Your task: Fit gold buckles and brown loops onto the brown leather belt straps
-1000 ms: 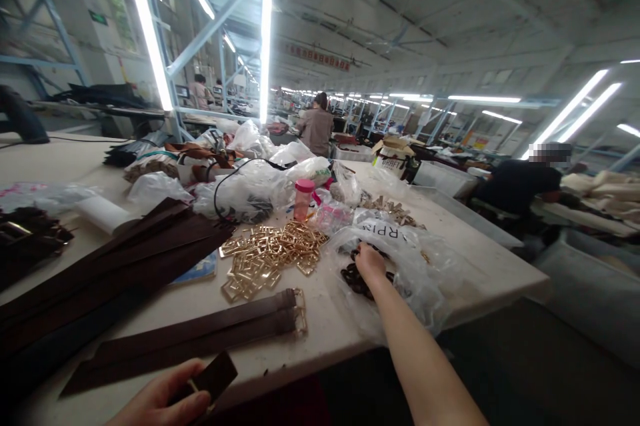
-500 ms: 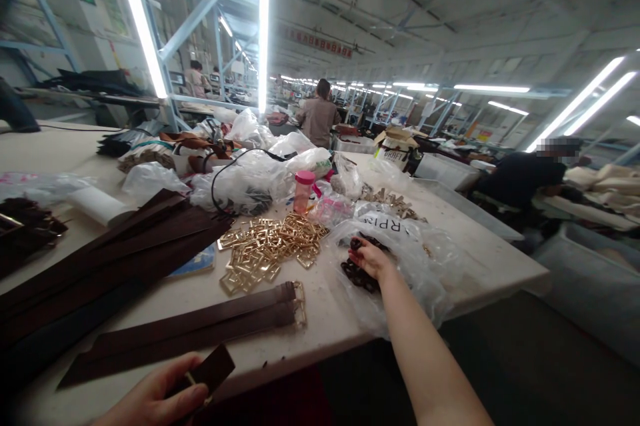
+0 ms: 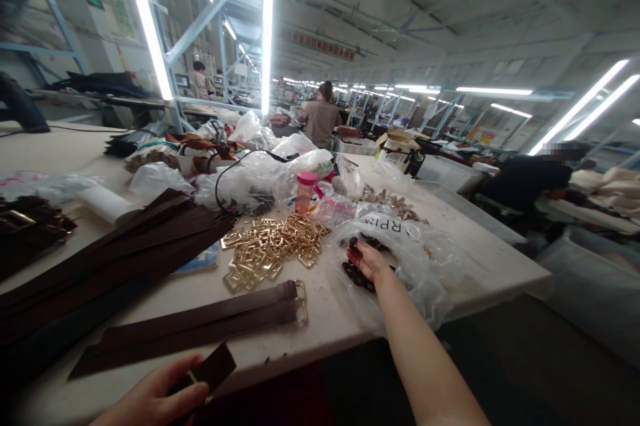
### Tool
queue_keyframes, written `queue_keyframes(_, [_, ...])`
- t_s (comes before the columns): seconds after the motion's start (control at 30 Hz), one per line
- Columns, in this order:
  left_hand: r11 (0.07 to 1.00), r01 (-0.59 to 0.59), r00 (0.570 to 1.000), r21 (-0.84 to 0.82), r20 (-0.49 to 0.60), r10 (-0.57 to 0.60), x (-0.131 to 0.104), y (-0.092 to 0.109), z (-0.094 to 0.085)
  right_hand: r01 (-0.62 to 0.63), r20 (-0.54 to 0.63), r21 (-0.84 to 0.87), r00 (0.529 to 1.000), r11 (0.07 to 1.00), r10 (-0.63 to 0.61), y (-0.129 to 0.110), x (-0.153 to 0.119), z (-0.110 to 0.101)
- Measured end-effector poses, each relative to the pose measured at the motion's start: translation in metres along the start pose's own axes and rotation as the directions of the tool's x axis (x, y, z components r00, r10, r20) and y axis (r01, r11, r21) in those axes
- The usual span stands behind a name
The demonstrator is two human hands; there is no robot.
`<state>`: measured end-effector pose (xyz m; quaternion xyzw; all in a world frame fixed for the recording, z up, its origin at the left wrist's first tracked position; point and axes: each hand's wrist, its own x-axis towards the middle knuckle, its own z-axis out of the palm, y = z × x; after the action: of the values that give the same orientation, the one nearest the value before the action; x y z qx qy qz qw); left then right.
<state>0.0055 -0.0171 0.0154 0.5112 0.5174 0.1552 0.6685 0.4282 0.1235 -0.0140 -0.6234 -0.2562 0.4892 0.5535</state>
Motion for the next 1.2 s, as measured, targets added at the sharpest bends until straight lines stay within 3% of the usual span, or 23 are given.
queue_keyframes(0.13, [1.000, 0.010, 1.000, -0.011, 0.011, -0.010, 0.004, -0.011, -0.001, 0.010, -0.051, -0.138, 0.999, 0.990, -0.017, 0.002, 0.000, -0.001])
queue_keyframes(0.3, [0.999, -0.029, 0.999, -0.014, 0.043, 0.030, 0.002, -0.009, -0.002, 0.042, -0.093, -0.388, 0.992, 0.921, -0.084, 0.005, 0.002, -0.001])
queue_keyframes(0.43, [1.000, -0.012, 0.999, -0.022, 0.035, 0.013, -0.002, -0.002, -0.001, 0.099, -0.095, -0.610, 0.976, 0.786, -0.196, 0.007, 0.006, 0.003])
queue_keyframes(0.6, [1.000, -0.013, 1.000, -0.024, -0.009, 0.013, -0.005, 0.004, 0.002, 0.159, 0.025, -0.785, 0.974, 0.599, -0.225, 0.015, 0.009, 0.011])
queue_keyframes(0.77, [1.000, 0.010, 1.000, -0.012, -0.009, -0.010, -0.002, 0.000, 0.000, 0.149, 0.074, -0.838, 0.984, 0.526, -0.161, 0.021, 0.009, 0.016])
queue_keyframes(0.97, [0.999, 0.016, 1.000, -0.031, 0.001, -0.016, 0.002, -0.001, 0.000, 0.128, 0.121, -0.803, 0.991, 0.582, -0.051, 0.018, 0.003, 0.011])
queue_keyframes(1.07, [1.000, 0.010, 1.000, -0.019, 0.021, -0.010, 0.002, 0.000, 0.002, 0.132, 0.112, -0.804, 0.991, 0.580, -0.070, 0.018, 0.002, 0.009])
queue_keyframes(1.2, [1.000, -0.016, 1.000, 0.002, 0.018, 0.016, 0.000, 0.000, 0.001, 0.138, 0.046, -0.848, 0.981, 0.512, -0.188, 0.019, 0.003, 0.011])
